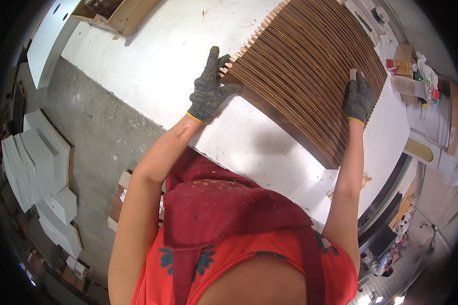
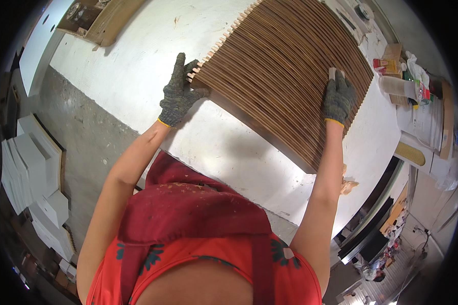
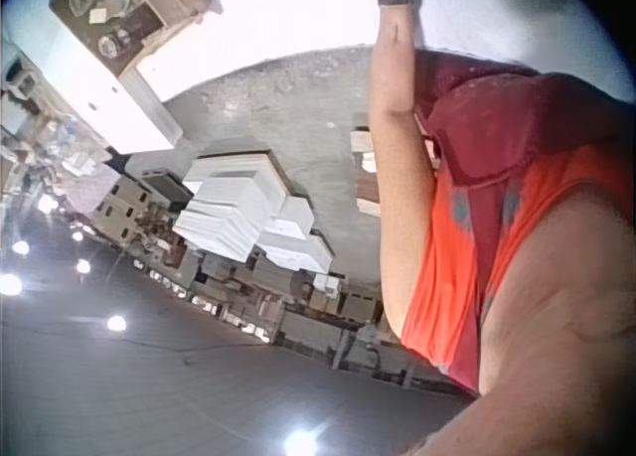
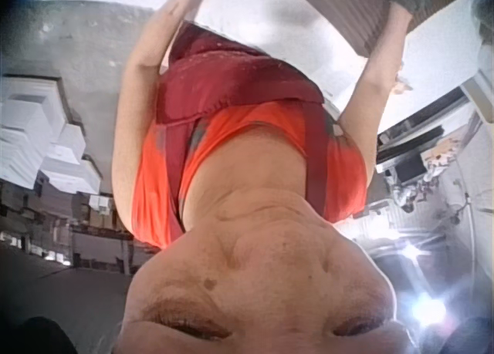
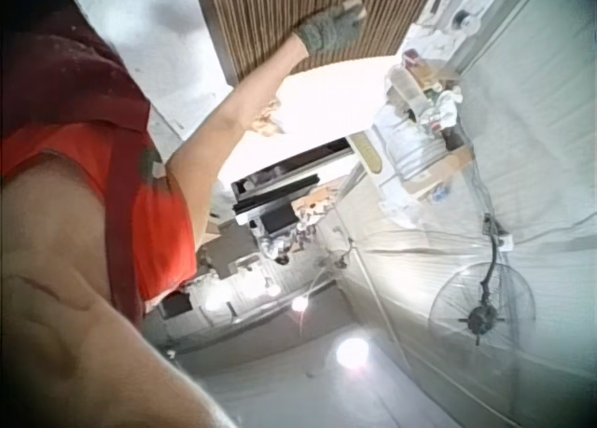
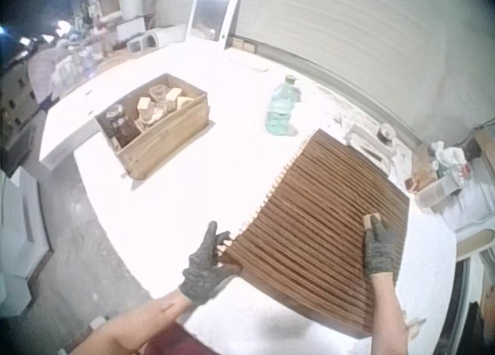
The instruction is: The person sands the surface of a flexible wooden panel made of thin slats by hand using a sanding block.
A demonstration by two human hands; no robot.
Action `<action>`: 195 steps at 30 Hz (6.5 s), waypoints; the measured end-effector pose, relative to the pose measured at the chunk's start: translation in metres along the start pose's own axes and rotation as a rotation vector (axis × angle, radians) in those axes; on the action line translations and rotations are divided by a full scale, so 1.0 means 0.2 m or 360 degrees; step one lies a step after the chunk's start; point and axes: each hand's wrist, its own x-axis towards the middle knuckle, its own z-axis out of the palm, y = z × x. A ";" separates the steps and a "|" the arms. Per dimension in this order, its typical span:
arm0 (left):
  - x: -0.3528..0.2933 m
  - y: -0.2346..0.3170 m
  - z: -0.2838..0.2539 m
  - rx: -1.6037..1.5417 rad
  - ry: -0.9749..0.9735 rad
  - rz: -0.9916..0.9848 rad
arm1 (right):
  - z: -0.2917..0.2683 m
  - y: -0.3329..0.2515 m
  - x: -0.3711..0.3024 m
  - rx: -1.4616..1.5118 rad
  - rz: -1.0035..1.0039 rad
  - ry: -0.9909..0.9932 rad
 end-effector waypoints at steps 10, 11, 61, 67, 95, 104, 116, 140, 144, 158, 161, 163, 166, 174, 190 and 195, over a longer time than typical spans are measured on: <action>-0.01 0.11 -0.04 0.0119 -0.0100 -0.0250 | -0.15 -1.31 -0.09 0.1062 -0.0908 -0.0503; 0.00 0.15 -0.05 0.0126 -0.0118 -0.0376 | -0.11 -1.31 -0.02 0.1017 -0.0741 -0.0470; 0.00 0.08 -0.01 -0.0060 -0.0070 -0.0098 | 0.09 -0.74 0.40 0.0868 -0.0138 -0.0394; -0.03 0.03 -0.04 0.0058 -0.0025 -0.0021 | 0.05 -0.55 0.48 0.0668 0.0625 -0.0552; -0.01 0.04 0.00 -0.0180 -0.0047 -0.0065 | 0.41 -0.41 0.69 0.0141 0.0314 -0.0003; -0.04 0.04 -0.02 -0.0229 -0.0046 -0.0108 | 0.31 -0.96 0.61 0.0534 -0.0514 0.0099; -0.03 0.03 0.00 -0.0307 -0.0097 -0.0135 | 0.12 -0.90 0.42 0.0508 -0.0588 -0.0095; -0.04 0.01 -0.04 -0.0293 -0.0153 -0.0227 | 0.02 -0.35 0.01 0.0374 0.0112 -0.0012; -0.04 0.04 0.00 -0.0388 -0.0157 -0.0232 | -0.23 0.42 -0.30 -0.0715 0.0740 -0.0336; -0.04 0.06 -0.01 -0.0147 -0.0093 -0.0230 | 0.03 -0.71 0.24 0.0431 0.0184 -0.0621; -0.06 0.01 0.00 -0.0308 -0.0069 -0.0233 | 0.12 -0.21 -0.14 0.0225 0.0231 -0.0069; -0.06 0.04 0.01 -0.0321 -0.0072 -0.0222 | -0.09 0.14 -0.23 -0.0123 0.0645 -0.0384; -0.05 0.05 0.01 -0.0320 -0.0097 -0.0217 | -0.27 0.55 -0.48 -0.0646 0.0988 -0.0358; -0.03 0.05 0.01 -0.0274 -0.0054 -0.0275 | -0.27 -0.48 -0.06 0.0782 0.0070 -0.0025; -0.04 0.01 -0.01 -0.0224 -0.0074 -0.0244 | -0.37 0.51 -0.56 -0.0512 0.0997 -0.0446; -0.03 0.04 -0.02 -0.0302 -0.0056 -0.0372 | -0.19 -0.55 -0.07 0.1043 -0.0039 -0.0214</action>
